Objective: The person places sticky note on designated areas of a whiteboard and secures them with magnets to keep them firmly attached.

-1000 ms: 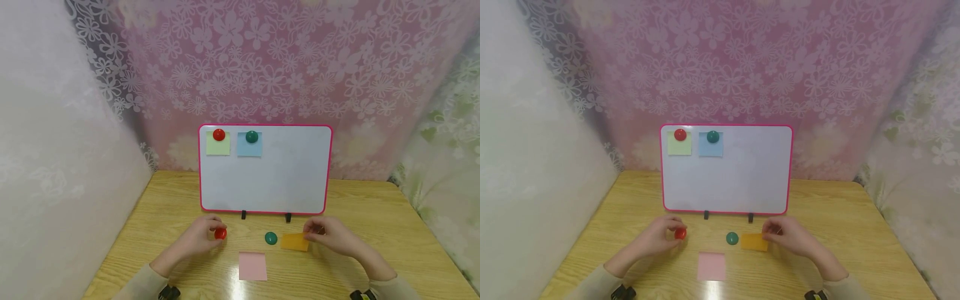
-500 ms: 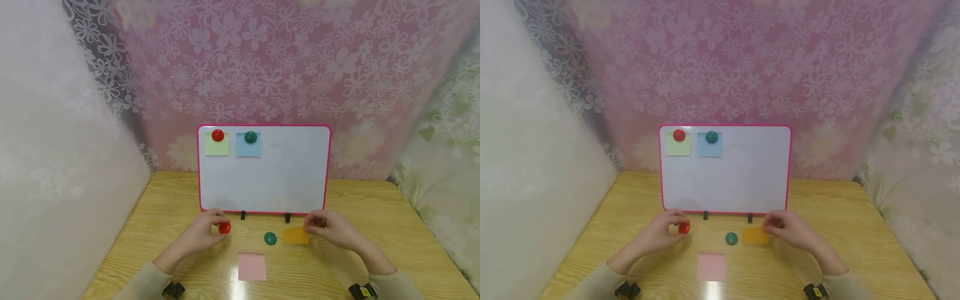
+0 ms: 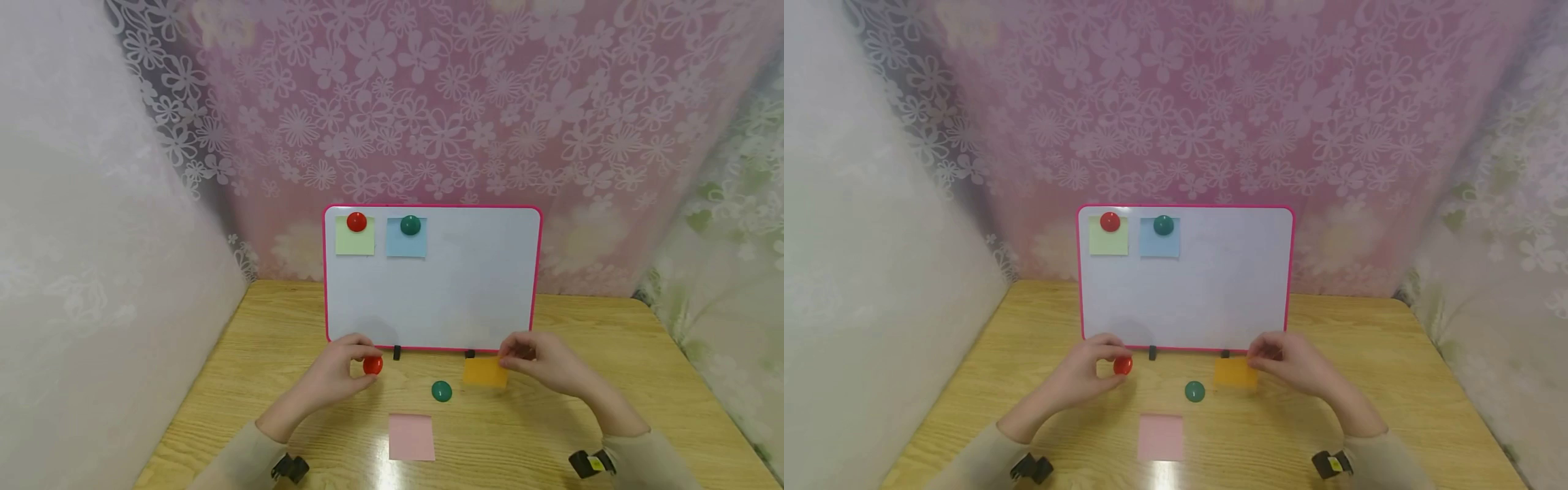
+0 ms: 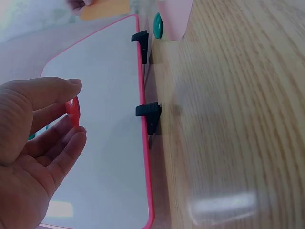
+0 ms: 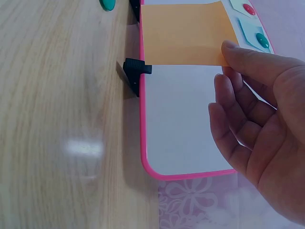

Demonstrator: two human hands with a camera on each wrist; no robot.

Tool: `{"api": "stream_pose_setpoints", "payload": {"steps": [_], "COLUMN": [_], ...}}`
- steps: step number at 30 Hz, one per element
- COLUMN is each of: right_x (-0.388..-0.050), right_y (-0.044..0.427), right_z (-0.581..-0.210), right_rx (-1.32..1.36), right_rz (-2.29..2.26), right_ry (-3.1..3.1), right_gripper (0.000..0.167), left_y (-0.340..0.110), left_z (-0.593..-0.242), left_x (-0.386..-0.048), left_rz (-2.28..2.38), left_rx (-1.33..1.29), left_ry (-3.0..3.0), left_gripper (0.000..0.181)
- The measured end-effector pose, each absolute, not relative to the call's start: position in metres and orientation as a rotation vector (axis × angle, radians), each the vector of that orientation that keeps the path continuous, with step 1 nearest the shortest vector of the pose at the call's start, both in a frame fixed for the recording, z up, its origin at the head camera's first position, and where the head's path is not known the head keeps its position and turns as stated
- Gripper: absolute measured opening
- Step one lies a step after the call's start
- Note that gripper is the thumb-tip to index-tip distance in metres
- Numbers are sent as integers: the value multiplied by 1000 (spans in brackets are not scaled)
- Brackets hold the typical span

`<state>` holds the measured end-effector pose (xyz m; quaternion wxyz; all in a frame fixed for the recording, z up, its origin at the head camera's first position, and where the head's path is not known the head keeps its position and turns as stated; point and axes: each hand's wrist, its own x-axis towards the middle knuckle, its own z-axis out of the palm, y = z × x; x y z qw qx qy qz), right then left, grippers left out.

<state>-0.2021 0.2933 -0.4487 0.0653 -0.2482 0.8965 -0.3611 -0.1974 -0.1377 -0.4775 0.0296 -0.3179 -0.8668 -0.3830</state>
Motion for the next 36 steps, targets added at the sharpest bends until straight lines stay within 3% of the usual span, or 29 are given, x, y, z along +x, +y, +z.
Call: {"api": "stream_pose_setpoints", "payload": {"steps": [36], "right_x": [-227], "right_y": [282], "right_z": [-408], "right_rx": [-745], "right_rz": [-1138], "right_ry": [2775], "right_gripper": [5], "left_y": [-108], "left_z": [-447], "left_x": [-205], "left_rz": [-1182], "left_rx": [-1035], "left_ry": [-2567], "left_gripper": [34]}}
